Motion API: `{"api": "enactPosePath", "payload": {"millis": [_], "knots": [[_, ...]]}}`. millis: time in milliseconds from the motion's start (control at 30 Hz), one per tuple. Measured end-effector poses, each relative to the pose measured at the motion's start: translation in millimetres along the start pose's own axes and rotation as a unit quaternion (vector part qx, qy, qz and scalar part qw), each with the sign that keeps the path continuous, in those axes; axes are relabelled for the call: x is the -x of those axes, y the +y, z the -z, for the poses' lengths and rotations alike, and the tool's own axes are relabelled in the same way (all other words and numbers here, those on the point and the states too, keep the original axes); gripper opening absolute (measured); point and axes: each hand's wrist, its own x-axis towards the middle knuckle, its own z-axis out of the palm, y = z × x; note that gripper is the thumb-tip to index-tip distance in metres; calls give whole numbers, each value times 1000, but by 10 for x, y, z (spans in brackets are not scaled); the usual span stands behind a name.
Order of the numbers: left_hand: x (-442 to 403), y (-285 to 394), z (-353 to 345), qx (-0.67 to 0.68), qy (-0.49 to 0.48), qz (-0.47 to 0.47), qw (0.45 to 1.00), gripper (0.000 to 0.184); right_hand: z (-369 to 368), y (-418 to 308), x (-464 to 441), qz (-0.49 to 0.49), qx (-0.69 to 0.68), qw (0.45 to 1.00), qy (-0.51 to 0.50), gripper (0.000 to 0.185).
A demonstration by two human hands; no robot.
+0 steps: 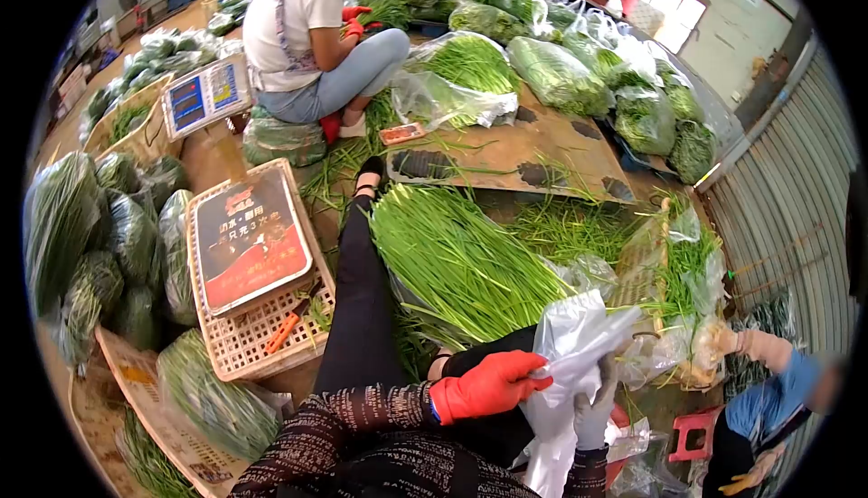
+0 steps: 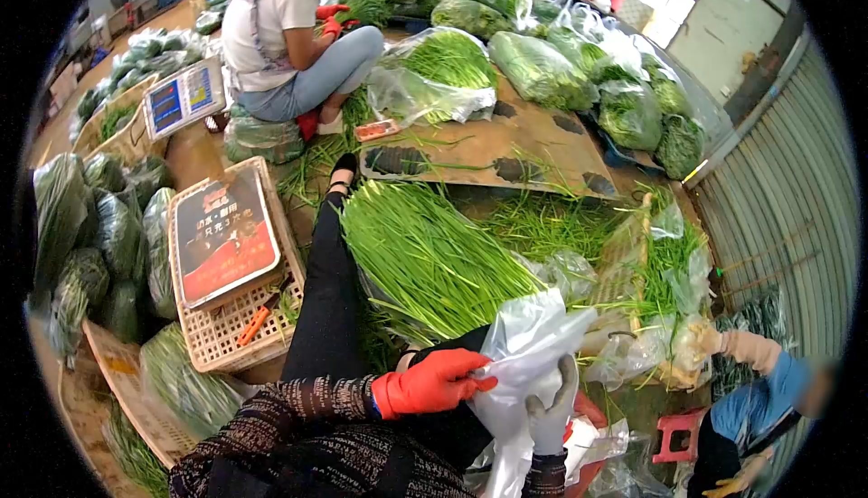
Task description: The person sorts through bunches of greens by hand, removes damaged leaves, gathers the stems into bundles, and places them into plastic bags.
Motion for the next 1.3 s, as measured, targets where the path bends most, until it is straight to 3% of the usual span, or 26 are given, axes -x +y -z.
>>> {"api": "enactPosePath", "payload": {"millis": [33, 100, 133, 233, 333, 467, 700, 767, 800, 833, 867, 933, 967, 1000, 1033, 1100, 1167, 1300], "knots": [[21, -20, -12, 0, 7, 3, 1000, 36, 35, 224, 108, -40, -63, 997, -23, 78], [13, -92, -48, 26, 11, -83, 996, 41, 115, 540, 411, -76, -5, 996, -45, 81], [-9, -125, -40, 2, 19, -113, 993, 40, 173, 701, 573, -71, 30, 996, -49, 71], [-94, -95, -4, -47, 47, -147, 987, 37, 148, 751, 980, -186, 0, 982, -30, 69], [-161, -96, 37, -100, 57, -140, 983, 30, -76, 753, 1271, -237, -35, 971, -5, 65], [-210, -167, 112, -61, 59, -95, 992, 19, -196, 699, 1227, -262, -73, 962, 12, 60], [-152, -132, 373, -78, 75, -4, 994, 18, -412, 714, 929, -273, -199, 940, 45, 52], [-147, -176, 469, -120, 89, -30, 988, 16, -371, 922, 1177, -269, -223, 934, 73, 50], [-132, -208, 496, -70, 119, -30, 990, 13, -291, 1092, 1308, -265, -209, 938, 82, 49], [-109, -229, 533, -20, 147, -29, 989, 9, -29, 1593, 1528, -296, 32, 955, 16, 36], [-74, -230, 609, -59, 127, 27, 990, 9, 158, 1389, 1357, -282, 133, 950, -28, 32], [42, -266, 627, -111, 98, 50, 988, 9, 487, 820, 912, -237, 336, 905, -105, 25], [86, -307, 594, -164, 71, 67, 982, 9, 703, 1054, 913, -139, 413, 893, -110, 25], [137, -435, 528, -140, 100, 70, 983, 7, 794, 882, 717, -99, 450, 880, -117, 29], [152, -445, 502, -135, 83, 71, 985, 7, 933, 880, 569, -127, 502, 837, -179, 36], [198, -457, 464, -126, 155, 73, 977, 8, 990, 771, 371, -20, 509, 848, -146, 35], [235, -550, 510, -137, 146, 68, 977, 12, 1097, 865, 330, 1, 527, 834, -162, 33], [251, -653, 542, -137, 153, 113, 972, 19, 1037, 811, 295, -85, 555, 793, -235, 28]]}}
